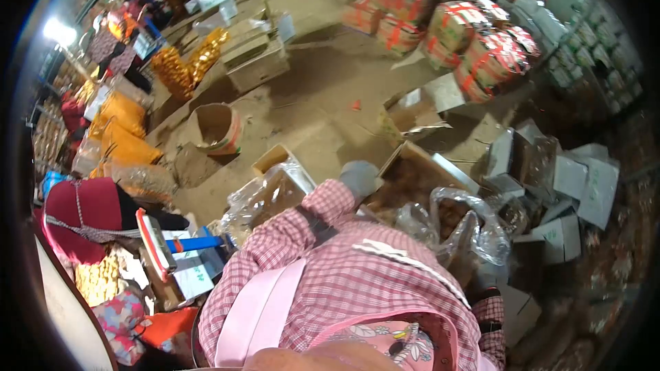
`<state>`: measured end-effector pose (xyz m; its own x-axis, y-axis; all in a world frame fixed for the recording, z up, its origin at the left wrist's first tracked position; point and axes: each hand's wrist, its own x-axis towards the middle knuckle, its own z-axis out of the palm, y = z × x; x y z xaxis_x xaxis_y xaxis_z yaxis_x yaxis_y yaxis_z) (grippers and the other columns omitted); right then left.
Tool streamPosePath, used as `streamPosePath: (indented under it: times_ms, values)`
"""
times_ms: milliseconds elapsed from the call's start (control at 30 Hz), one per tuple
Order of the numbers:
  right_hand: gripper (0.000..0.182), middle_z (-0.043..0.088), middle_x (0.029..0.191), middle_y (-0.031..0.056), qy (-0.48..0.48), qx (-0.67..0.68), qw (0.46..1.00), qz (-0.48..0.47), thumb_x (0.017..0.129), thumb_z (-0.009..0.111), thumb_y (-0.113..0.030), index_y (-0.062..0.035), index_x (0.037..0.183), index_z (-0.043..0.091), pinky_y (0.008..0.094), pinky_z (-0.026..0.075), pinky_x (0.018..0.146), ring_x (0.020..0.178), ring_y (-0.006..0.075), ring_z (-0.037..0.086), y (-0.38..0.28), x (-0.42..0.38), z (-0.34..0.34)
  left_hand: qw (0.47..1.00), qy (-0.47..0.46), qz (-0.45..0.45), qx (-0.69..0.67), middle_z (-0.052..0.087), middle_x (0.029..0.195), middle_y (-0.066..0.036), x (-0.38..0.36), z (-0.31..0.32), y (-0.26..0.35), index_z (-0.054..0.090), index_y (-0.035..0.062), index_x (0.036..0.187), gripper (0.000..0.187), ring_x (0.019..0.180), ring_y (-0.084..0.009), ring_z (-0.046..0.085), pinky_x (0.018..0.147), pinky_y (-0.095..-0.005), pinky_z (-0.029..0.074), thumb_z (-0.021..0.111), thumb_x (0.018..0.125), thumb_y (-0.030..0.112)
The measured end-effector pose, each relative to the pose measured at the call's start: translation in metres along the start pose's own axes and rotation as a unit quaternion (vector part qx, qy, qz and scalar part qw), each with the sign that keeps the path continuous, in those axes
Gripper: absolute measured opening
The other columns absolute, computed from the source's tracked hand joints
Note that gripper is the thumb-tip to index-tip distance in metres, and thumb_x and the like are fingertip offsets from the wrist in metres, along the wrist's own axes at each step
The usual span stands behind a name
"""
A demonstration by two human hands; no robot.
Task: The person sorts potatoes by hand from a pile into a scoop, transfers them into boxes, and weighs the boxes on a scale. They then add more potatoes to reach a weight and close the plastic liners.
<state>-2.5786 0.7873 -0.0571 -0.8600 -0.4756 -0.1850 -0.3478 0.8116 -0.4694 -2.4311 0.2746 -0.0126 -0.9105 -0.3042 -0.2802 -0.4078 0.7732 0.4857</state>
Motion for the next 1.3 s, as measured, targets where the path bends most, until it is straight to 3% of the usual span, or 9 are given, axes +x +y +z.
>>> streamPosePath:
  times_ms: [267,500,700,833,1100,1300]
  values:
    - [0.029,0.072,0.086,0.0146,-0.072,-0.014,0.997,0.0,0.086,0.067,-0.031,-0.0035,0.093,0.072,0.0424,0.053,0.068,0.08,0.0296,0.071,-0.062,0.177,0.007,0.992,0.116,-0.045,0.009,0.072,0.093,-0.019,0.088,-0.082,-0.093,0.076,0.0067,0.09,0.039,0.091,-0.0353,0.07,0.083,-0.0462,0.053,0.059,0.086,0.042]
    - [0.028,0.071,0.09,0.0143,-0.154,-0.007,0.985,-0.076,0.085,0.068,-0.029,-0.0042,0.097,0.071,0.0417,0.053,0.07,0.083,0.0291,0.07,-0.151,0.414,0.06,0.974,0.127,-0.188,-0.008,0.072,0.095,-0.02,0.164,-0.131,-0.2,0.076,0.0031,0.094,0.043,0.092,-0.0386,0.069,0.082,-0.0473,0.054,0.061,0.086,0.043]
    - [0.027,0.071,0.094,0.014,-0.243,-0.001,0.953,-0.181,0.085,0.069,-0.027,-0.0049,0.101,0.071,0.0411,0.053,0.073,0.086,0.0287,0.069,-0.295,0.631,0.12,0.922,0.107,-0.371,-0.031,0.071,0.098,-0.023,0.191,-0.212,-0.259,0.075,0.0008,0.095,0.053,0.095,-0.0397,0.068,0.085,-0.0486,0.053,0.058,0.088,0.05]
    - [0.028,0.07,0.096,0.0138,-0.298,0.028,0.928,-0.223,0.085,0.069,-0.026,-0.0054,0.103,0.07,0.0407,0.053,0.074,0.087,0.0284,0.069,-0.427,0.739,0.169,0.885,0.153,-0.43,-0.089,0.071,0.097,-0.023,0.181,-0.236,-0.306,0.075,0.0021,0.097,0.053,0.094,-0.0398,0.068,0.086,-0.0485,0.052,0.059,0.087,0.051]
    - [0.029,0.07,0.101,0.0135,-0.374,0.095,0.896,-0.221,0.084,0.071,-0.024,-0.0063,0.108,0.069,0.0399,0.054,0.077,0.09,0.0279,0.068,-0.667,0.834,0.274,0.839,0.205,-0.491,-0.109,0.071,0.091,-0.022,0.183,-0.3,-0.468,0.074,0.0022,0.091,0.052,0.089,-0.0382,0.069,0.08,-0.0472,0.053,0.059,0.086,0.052]
    - [0.032,0.069,0.105,0.0132,-0.4,0.17,0.89,-0.138,0.084,0.071,-0.022,-0.0069,0.111,0.068,0.0393,0.054,0.079,0.093,0.0275,0.067,-0.764,0.86,0.315,0.847,0.24,-0.471,-0.045,0.071,0.088,-0.021,0.187,-0.398,-0.583,0.074,0.0024,0.087,0.054,0.089,-0.0394,0.068,0.081,-0.0486,0.051,0.06,0.086,0.054]
